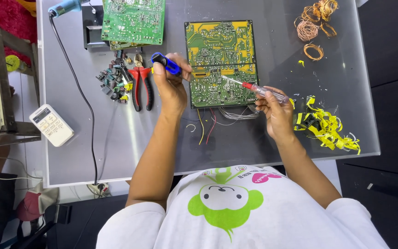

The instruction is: The person uses a soldering iron and a desoldering pump to work on a green circuit board placed on a metal table. They repeatedly apply heat to specific points on the board and use the pump to remove solder or components. The workspace includes various tools and electronic parts scattered around the board.

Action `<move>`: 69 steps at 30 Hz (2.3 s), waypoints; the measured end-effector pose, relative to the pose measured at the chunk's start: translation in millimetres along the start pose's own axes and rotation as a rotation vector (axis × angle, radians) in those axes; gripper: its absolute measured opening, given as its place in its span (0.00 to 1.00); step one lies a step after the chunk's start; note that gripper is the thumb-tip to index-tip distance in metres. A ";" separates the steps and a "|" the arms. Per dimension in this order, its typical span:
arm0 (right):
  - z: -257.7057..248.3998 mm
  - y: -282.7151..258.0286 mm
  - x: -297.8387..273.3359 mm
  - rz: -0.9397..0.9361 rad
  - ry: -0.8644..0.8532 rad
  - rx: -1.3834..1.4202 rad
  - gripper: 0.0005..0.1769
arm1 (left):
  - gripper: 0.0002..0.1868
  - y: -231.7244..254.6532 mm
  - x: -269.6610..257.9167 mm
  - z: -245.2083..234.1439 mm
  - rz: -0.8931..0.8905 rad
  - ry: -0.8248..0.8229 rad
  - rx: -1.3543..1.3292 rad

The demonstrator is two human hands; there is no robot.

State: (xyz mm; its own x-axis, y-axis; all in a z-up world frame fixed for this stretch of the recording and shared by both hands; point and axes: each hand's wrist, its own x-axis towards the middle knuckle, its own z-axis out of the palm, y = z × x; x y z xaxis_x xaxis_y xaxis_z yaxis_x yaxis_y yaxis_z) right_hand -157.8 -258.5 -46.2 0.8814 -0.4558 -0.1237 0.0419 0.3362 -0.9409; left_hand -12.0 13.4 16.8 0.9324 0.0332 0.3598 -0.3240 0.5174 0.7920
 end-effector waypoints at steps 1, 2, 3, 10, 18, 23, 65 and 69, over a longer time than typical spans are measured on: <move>-0.5 0.7 -0.2 -0.002 -0.001 0.001 0.17 | 0.45 0.2 0.7 -0.7 0.002 -0.001 0.000; -1.1 1.4 -0.2 0.001 -0.004 0.003 0.17 | 0.44 0.3 1.6 -1.3 -0.010 0.006 0.013; -2.3 2.3 -1.4 0.005 -0.004 0.004 0.17 | 0.43 0.2 1.5 -1.8 -0.025 0.013 0.026; 0.3 -9.6 -5.6 0.060 -0.050 -0.039 0.16 | 0.20 32.3 -0.6 21.3 -0.035 0.112 0.054; 8.5 0.0 -4.3 -0.026 -0.109 -0.116 0.16 | 0.22 16.9 0.9 8.9 -0.012 0.237 -0.028; 37.2 -10.7 -12.7 -0.062 -0.161 -0.247 0.18 | 0.23 3.5 -1.9 2.2 -0.050 0.285 -0.009; 45.2 -3.1 -13.1 -0.065 -0.158 -0.294 0.18 | 0.20 -12.5 -6.5 2.1 0.035 -0.065 0.251; 44.3 -2.3 -11.7 -0.072 -0.150 -0.293 0.17 | 0.39 3.3 5.0 7.3 -0.003 0.039 -0.025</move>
State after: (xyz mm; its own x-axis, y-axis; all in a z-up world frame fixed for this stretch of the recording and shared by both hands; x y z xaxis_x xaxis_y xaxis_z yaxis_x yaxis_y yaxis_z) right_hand -147.3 -217.4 -28.7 0.9413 -0.3366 -0.0261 -0.0113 0.0460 -0.9989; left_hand -9.6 9.1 24.8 0.9391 0.0643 0.3377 -0.3176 0.5384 0.7805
